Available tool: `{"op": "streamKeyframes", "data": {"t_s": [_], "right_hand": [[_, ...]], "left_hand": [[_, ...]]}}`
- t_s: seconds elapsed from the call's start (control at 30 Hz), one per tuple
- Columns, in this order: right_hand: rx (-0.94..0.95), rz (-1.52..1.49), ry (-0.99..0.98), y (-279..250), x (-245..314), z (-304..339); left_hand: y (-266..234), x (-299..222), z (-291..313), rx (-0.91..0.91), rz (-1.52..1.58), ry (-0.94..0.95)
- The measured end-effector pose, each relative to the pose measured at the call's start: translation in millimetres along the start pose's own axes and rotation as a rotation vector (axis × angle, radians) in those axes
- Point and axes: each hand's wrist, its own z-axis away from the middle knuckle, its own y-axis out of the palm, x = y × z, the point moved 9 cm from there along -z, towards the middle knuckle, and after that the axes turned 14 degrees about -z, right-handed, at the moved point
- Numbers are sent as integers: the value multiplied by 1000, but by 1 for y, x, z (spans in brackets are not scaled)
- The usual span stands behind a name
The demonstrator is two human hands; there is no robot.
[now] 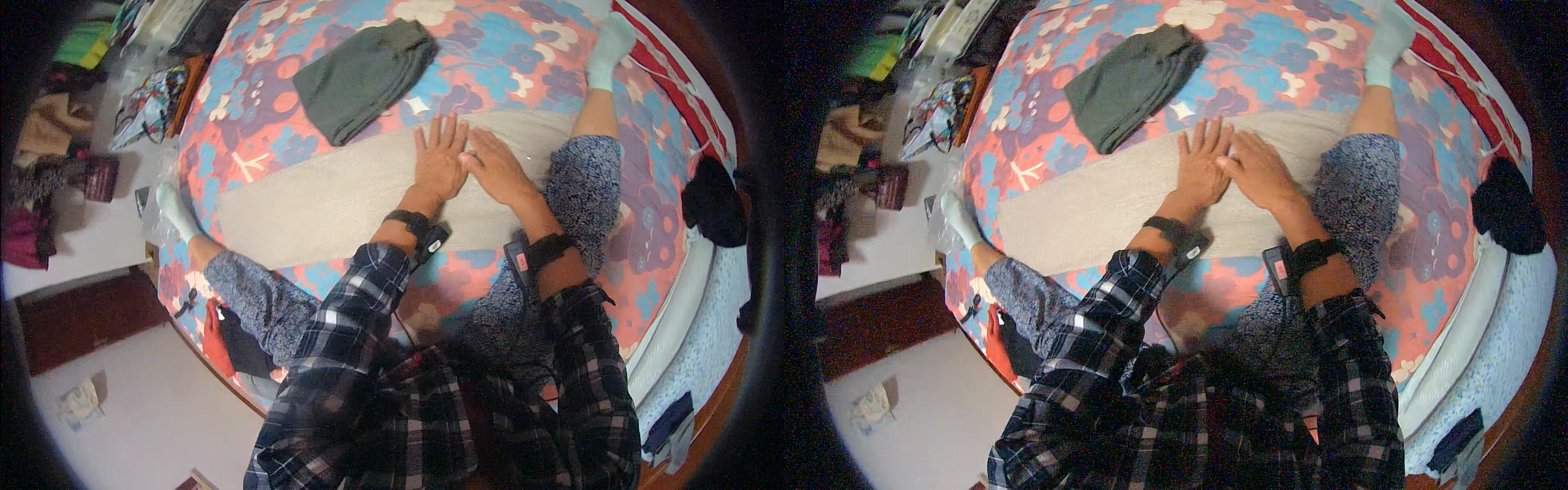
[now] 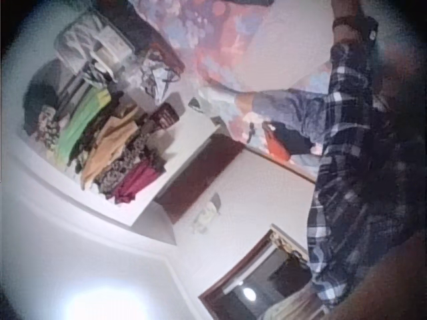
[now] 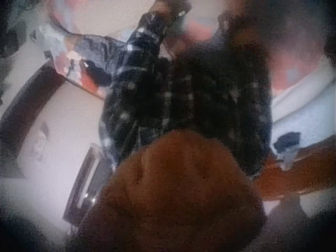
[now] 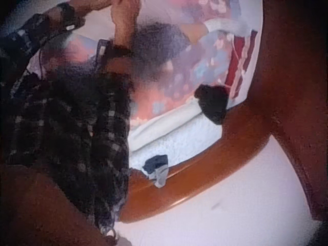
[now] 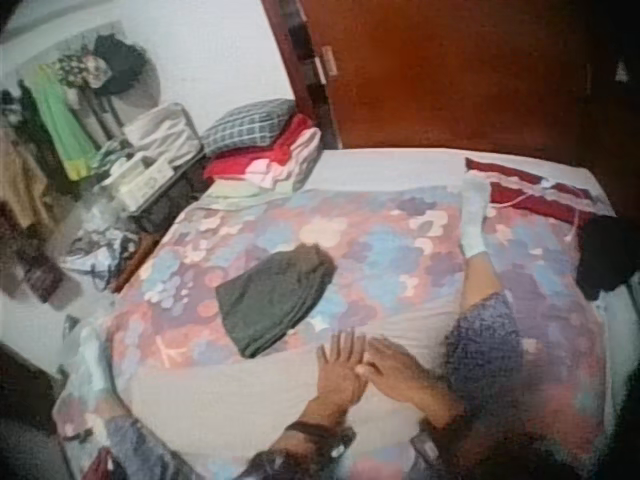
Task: The person folds a pair of light-colored pants on the bed, then retrieves a handheld steamer from a nearby cabinet and uses it to steam the folded pants. The person remains lying on the bed throughout the task.
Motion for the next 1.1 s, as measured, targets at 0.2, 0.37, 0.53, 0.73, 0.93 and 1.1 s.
{"op": "streamKeyframes", "data": {"t_s": [0.2, 0.37, 0.53, 0.73, 0.93, 1.1], "right_hand": [[16, 293, 173, 17, -31, -7], [-9, 471, 148, 24, -26, -2], [-69, 505, 64, 25, -20, -1], [-116, 570, -3, 26, -20, 1], [-118, 566, 11, 24, -20, -2], [-95, 615, 91, 28, -24, -6]], "left_hand": [[-19, 53, 51, -29, 175, -39], [-21, 162, 130, 42, -291, -235], [-20, 238, 148, 4, -270, -300], [-4, 287, 135, 63, -245, -265], [-66, 357, 169, -61, -484, -643], [-49, 299, 234, 117, -362, -287]]}}
